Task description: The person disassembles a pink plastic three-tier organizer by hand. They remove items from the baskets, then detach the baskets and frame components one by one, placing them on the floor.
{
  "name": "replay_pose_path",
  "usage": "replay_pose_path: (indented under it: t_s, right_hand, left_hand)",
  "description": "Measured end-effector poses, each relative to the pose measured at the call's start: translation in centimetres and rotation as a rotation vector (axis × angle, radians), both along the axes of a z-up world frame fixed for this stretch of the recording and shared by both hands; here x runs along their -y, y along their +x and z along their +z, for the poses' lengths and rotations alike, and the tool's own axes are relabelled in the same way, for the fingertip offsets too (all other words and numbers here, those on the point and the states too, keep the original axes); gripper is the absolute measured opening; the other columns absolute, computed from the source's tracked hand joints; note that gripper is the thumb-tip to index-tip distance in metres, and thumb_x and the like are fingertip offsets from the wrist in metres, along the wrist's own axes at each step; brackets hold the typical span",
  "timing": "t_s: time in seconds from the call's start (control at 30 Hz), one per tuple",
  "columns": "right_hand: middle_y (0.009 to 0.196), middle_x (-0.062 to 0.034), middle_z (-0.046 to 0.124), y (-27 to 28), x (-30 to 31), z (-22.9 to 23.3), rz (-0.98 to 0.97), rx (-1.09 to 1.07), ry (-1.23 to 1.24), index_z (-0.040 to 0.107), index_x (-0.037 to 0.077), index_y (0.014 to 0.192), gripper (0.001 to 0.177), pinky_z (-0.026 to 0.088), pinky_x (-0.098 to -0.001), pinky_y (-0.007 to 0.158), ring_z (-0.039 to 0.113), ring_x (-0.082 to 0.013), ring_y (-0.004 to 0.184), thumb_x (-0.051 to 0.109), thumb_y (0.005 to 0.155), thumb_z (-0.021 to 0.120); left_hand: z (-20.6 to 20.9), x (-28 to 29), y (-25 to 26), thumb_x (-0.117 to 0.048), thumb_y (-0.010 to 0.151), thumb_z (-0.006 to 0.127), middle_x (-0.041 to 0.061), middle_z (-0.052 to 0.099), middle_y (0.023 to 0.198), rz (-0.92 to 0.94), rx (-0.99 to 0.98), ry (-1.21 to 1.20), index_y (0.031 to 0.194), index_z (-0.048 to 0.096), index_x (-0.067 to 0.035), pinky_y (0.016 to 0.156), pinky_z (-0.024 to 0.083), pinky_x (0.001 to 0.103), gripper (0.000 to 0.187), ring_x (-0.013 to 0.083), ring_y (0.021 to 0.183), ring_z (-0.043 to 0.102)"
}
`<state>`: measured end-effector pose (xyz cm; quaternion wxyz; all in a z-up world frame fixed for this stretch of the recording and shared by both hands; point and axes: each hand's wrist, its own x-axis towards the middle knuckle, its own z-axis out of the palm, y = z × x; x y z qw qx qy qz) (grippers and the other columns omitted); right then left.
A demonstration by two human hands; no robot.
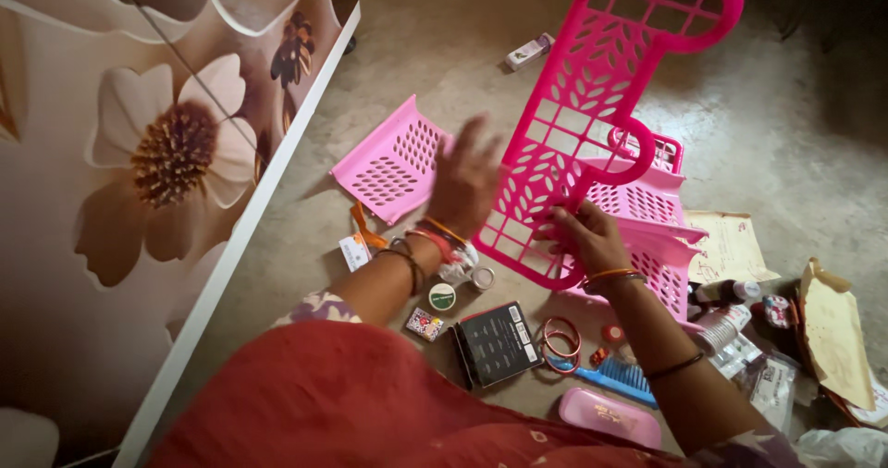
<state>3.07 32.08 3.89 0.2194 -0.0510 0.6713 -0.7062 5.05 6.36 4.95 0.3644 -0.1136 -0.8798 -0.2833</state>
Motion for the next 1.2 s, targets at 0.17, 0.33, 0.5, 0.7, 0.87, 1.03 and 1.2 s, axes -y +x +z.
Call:
replay_pose_path:
  t_s: [0.17, 0.33, 0.5, 0.7, 0.87, 1.03, 1.2]
  right_hand:
    - [0.114, -0.0126, 0.074, 0.2, 0.6, -2.3, -0.118, 0.133, -0.336, 0.062, -0.004, 0.123, 0.030, 0.066, -0.0313, 0.082, 0.076, -0.0213, 0.097, 0.006, 0.095, 0.060]
    - [0.108, -0.0142, 0.073, 0.9, -0.7, -1.5, -0.063, 0.107, -0.207, 0.064, -0.001, 0.126, 0.028, 0.060, -0.0306, 0.066, 0.074, -0.0234, 0.086, 0.013, 0.101, 0.060]
    - [0.113, -0.0139, 0.074, 1.9, -1.4, 1.3, -0.083, 0.086, -0.218, 0.063, 0.001, 0.126, 0.028, 0.059, -0.0283, 0.064, 0.076, -0.0225, 0.088, 0.015, 0.101, 0.060]
    - [0.109, -0.0133, 0.075, 1.4, -0.8, 2.2, -0.124, 0.042, -0.078, 0.064, 0.001, 0.123, 0.028, 0.057, -0.0292, 0.059, 0.074, -0.0215, 0.083, 0.017, 0.100, 0.062]
    - [0.104, -0.0121, 0.076, 1.8, 0.5, 1.1, -0.086, 0.071, 0.063, 0.065, 0.001, 0.119, 0.030, 0.054, -0.0285, 0.056, 0.076, -0.0209, 0.081, 0.022, 0.098, 0.066]
    - [0.103, -0.0111, 0.076, 2.7, -0.5, 1.1, 0.045, -0.024, 0.058, 0.065, 0.003, 0.120, 0.031, 0.056, -0.0286, 0.059, 0.077, -0.0190, 0.083, 0.024, 0.098, 0.064]
    - [0.110, -0.0111, 0.077, 3.3, -4.1, 2.5, 0.056, -0.011, 0.024, 0.064, 0.002, 0.124, 0.033, 0.058, -0.0287, 0.064, 0.075, -0.0186, 0.086, 0.020, 0.097, 0.064]
  left_hand:
    - [2.2, -7.1, 0.7, -0.042, 0.107, 0.046, 0.013, 0.024, 0.170, -0.316, 0.135, -0.342, 0.161, 0.034, -0.006, 0.129, 0.013, 0.059, 0.065, 0.0272, 0.160, 0.022]
    - [0.1, -4.5, -2.2, -0.065, 0.098, 0.037, 0.011, 0.018, 0.172, -0.248, 0.335, -0.398, 0.164, 0.022, -0.011, 0.125, 0.010, 0.058, 0.086, 0.0259, 0.158, 0.016]
    - [-1.6, 5.0, -4.0, -0.061, 0.085, 0.055, 0.024, 0.050, 0.150, 0.407, 0.250, -0.535, 0.138, 0.051, -0.005, 0.107, 0.041, 0.054, 0.077, 0.0356, 0.142, 0.047]
    - [1.7, 3.7, -5.3, -0.053, 0.109, 0.050, 0.016, 0.069, 0.070, 0.303, 0.356, 0.016, 0.095, 0.071, -0.011, 0.058, 0.054, 0.049, 0.049, 0.0383, 0.068, 0.069]
    - [5.4, -6.7, -4.4, -0.056, 0.107, 0.048, 0.016, 0.050, 0.153, -0.210, -0.093, -0.037, 0.150, 0.052, -0.010, 0.121, 0.047, 0.051, 0.063, 0.0331, 0.140, 0.053]
    - [5.8, -7.6, -4.3, -0.076, 0.094, 0.045, 0.009, 0.006, 0.173, -0.339, 0.228, -0.334, 0.166, 0.024, -0.015, 0.127, 0.012, 0.063, 0.096, 0.0277, 0.160, 0.010]
    - [2.8, 2.6, -5.6, -0.073, 0.092, 0.051, 0.011, 0.007, 0.172, 0.006, 0.561, -0.348, 0.159, 0.034, -0.013, 0.123, 0.012, 0.065, 0.091, 0.0299, 0.158, 0.008]
